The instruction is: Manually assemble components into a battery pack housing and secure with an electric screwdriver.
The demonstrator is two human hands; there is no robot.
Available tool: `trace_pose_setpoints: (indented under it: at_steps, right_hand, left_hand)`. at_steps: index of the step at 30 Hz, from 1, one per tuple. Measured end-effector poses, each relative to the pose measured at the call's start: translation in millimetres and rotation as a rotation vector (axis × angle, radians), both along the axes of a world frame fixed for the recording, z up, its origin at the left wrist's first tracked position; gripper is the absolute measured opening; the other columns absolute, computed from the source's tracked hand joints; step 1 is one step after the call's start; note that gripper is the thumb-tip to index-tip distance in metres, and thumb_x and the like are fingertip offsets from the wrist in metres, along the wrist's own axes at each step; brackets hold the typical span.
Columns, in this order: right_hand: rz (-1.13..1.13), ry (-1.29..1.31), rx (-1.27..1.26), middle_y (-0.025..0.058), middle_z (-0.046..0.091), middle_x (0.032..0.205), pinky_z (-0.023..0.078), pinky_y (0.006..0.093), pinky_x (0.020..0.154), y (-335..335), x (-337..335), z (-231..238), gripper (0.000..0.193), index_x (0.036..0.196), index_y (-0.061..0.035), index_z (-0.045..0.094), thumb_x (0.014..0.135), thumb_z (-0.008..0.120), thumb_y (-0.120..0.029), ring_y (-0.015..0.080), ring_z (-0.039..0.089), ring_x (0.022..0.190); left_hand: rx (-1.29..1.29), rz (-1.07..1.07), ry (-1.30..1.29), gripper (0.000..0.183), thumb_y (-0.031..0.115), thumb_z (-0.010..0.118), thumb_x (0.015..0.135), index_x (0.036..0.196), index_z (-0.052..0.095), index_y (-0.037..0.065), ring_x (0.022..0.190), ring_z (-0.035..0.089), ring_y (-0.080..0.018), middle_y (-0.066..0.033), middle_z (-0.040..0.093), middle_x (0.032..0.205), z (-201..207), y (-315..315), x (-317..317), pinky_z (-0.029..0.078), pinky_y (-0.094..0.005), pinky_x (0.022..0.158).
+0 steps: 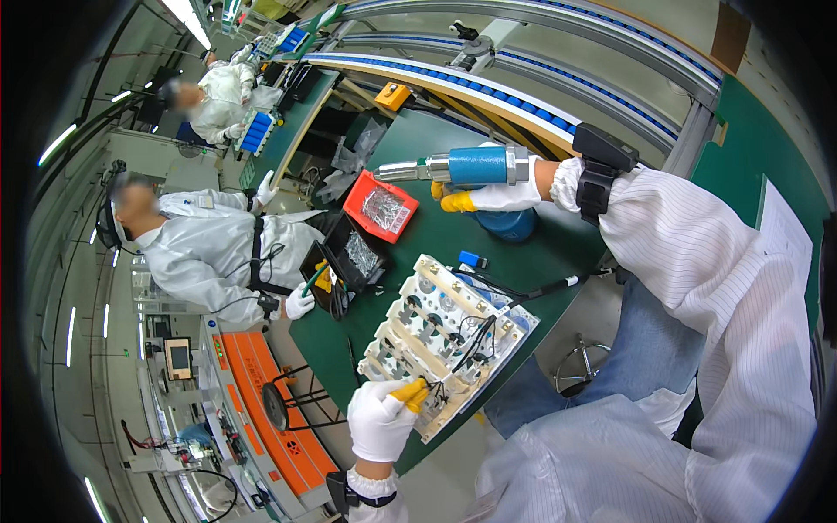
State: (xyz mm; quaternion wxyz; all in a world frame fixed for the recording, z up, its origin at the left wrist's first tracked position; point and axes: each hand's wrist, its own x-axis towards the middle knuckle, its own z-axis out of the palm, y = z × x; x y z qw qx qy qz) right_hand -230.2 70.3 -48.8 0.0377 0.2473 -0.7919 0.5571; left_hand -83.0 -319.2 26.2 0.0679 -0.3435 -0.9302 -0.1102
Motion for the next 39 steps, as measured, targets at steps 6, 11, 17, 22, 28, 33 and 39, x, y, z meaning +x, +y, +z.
trace_pose_setpoints:
  at_steps: [6, 11, 17, 22, 28, 33, 39]
  right_hand:
    - [0.006, 0.164, -0.224, 0.0089, 0.077, 0.101, 0.058, 0.035, 0.082, 2.2, 5.4, -9.9, 0.027, 0.113, -0.014, 0.073, 0.093, 0.075, -0.033, 0.0196, 0.073, 0.091]
    - [-0.019, -0.041, -0.231, 0.0072, 0.078, 0.1, 0.058, 0.0325, 0.081, -2.3, 8.3, -10.1, 0.034, 0.114, -0.0103, 0.075, 0.087, 0.082, -0.03, 0.0149, 0.072, 0.085]
    - [-0.085, -0.092, -0.064, 0.0082, 0.077, 0.098, 0.057, 0.0332, 0.079, 4.6, 19.9, 0.7, 0.033, 0.111, -0.0129, 0.075, 0.087, 0.079, -0.035, 0.0203, 0.072, 0.083]
    - [-0.247, -0.062, 0.125, 0.0087, 0.076, 0.097, 0.056, 0.0393, 0.083, 6.6, 36.2, 3.9, 0.036, 0.108, -0.0161, 0.073, 0.086, 0.076, -0.045, 0.03, 0.072, 0.089]
    - [-0.254, 0.001, 0.315, 0.0081, 0.075, 0.106, 0.057, 0.0421, 0.082, 17.0, 50.2, 4.6, 0.049, 0.122, -0.0233, 0.067, 0.084, 0.075, -0.054, 0.0332, 0.071, 0.092]
    - [-0.166, 0.067, 0.431, 0.0123, 0.072, 0.107, 0.056, 0.0466, 0.08, 36.5, 59.5, 13.4, 0.063, 0.129, -0.0232, 0.062, 0.08, 0.078, -0.061, 0.0377, 0.07, 0.092]
    - [-0.089, 0.298, 0.997, 0.0154, 0.061, 0.123, 0.051, 0.0469, 0.093, 105.5, 73.4, 9.0, 0.057, 0.121, -0.0099, 0.064, 0.08, 0.077, -0.047, 0.0374, 0.061, 0.108]
  left_hand:
    - [-0.278, -0.234, -0.084, 0.029, 0.011, 0.079, 0.07, 0.098, 0.073, 0.014, 0.086, 0.067, -0.0286, -0.0049, 0.072, 0.095, 3.3, 3.2, -20.6, 0.053, -0.0425, 0.075]
    - [-0.147, -0.254, -0.07, 0.022, 0.009, 0.082, 0.072, 0.092, 0.075, 0.014, 0.082, 0.065, -0.0298, -0.0077, 0.069, 0.087, 7.2, 15.8, -16.6, 0.052, -0.0412, 0.072]
    - [-0.057, -0.281, -0.203, 0.027, 0.004, 0.083, 0.07, 0.095, 0.074, 0.009, 0.093, 0.065, -0.0309, -0.01, 0.07, 0.099, 18.6, 27.0, -19.8, 0.053, -0.0382, 0.085]
    - [0.176, 0.066, -0.452, 0.063, 0.009, 0.09, 0.07, 0.125, 0.062, -0.001, 0.11, 0.061, -0.0278, -0.0169, 0.058, 0.127, -11.8, 3.0, -31.0, 0.053, -0.0368, 0.093]
    - [0.269, 0.141, -0.162, 0.076, 0.011, 0.09, 0.073, 0.136, 0.053, -0.008, 0.122, 0.057, -0.0345, -0.0221, 0.054, 0.137, -3.7, 4.9, -3.6, 0.05, -0.0407, 0.103]
    - [0.377, 0.522, 0.386, 0.04, 0.026, 0.075, 0.09, 0.116, 0.065, -0.003, 0.104, 0.063, -0.0394, -0.0235, 0.064, 0.116, -42.2, -75.2, 11.8, 0.051, -0.0485, 0.095]
    - [0.239, 0.71, 0.247, 0.021, 0.018, 0.07, 0.086, 0.097, 0.07, 0.0, 0.09, 0.065, -0.0399, -0.0221, 0.068, 0.096, -112.8, -92.9, 112.4, 0.053, -0.0482, 0.08]
